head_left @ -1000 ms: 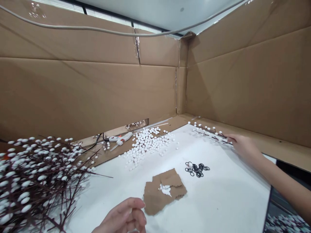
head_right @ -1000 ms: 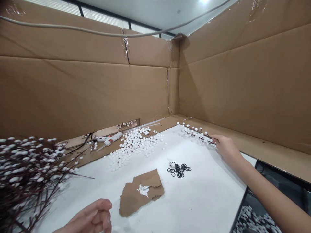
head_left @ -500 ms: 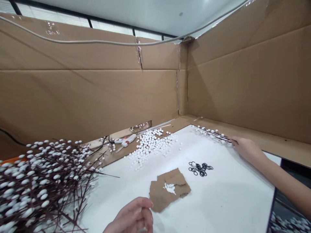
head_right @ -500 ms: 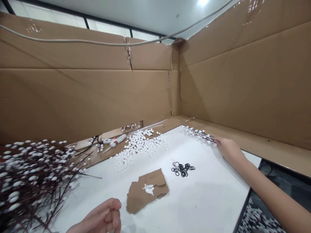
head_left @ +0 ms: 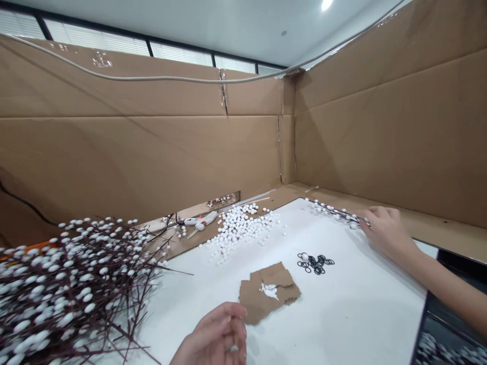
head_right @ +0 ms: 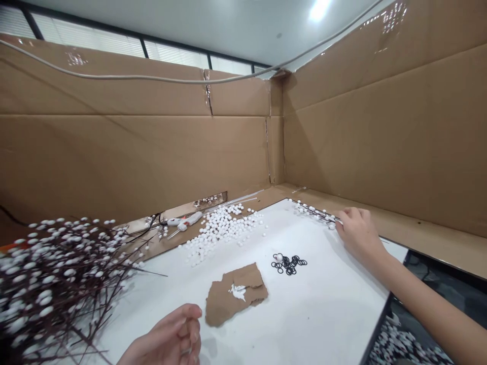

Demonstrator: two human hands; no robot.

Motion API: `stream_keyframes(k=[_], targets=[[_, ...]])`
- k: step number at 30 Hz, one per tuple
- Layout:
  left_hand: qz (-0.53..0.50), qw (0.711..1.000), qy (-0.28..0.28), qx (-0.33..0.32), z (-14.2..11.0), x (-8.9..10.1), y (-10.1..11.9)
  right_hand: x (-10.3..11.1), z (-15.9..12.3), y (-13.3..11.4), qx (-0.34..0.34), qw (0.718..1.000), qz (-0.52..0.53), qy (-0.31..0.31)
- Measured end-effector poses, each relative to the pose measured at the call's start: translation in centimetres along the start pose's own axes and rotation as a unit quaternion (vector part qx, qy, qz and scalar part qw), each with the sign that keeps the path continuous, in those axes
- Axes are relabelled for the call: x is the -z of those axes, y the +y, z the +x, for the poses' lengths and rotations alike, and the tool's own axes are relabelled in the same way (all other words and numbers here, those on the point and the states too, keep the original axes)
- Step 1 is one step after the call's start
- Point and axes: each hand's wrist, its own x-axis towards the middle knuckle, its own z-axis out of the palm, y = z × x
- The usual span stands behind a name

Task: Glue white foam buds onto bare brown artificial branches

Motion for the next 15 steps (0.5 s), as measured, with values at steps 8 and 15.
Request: stream_keyframes(k=[8, 15], targets=[[-0.043, 0.998, -0.043, -0.033, 0.0, 0.1, -0.2, -1.7, 1.5, -7.7, 0.134, 0.988, 0.074, -0.022], [-0.063, 0.996, -0.057, -0.026, 0.4, 0.6, -0.2, -5.6, 6.0, -15.5, 0.211, 0.96, 0.177, -0.055]])
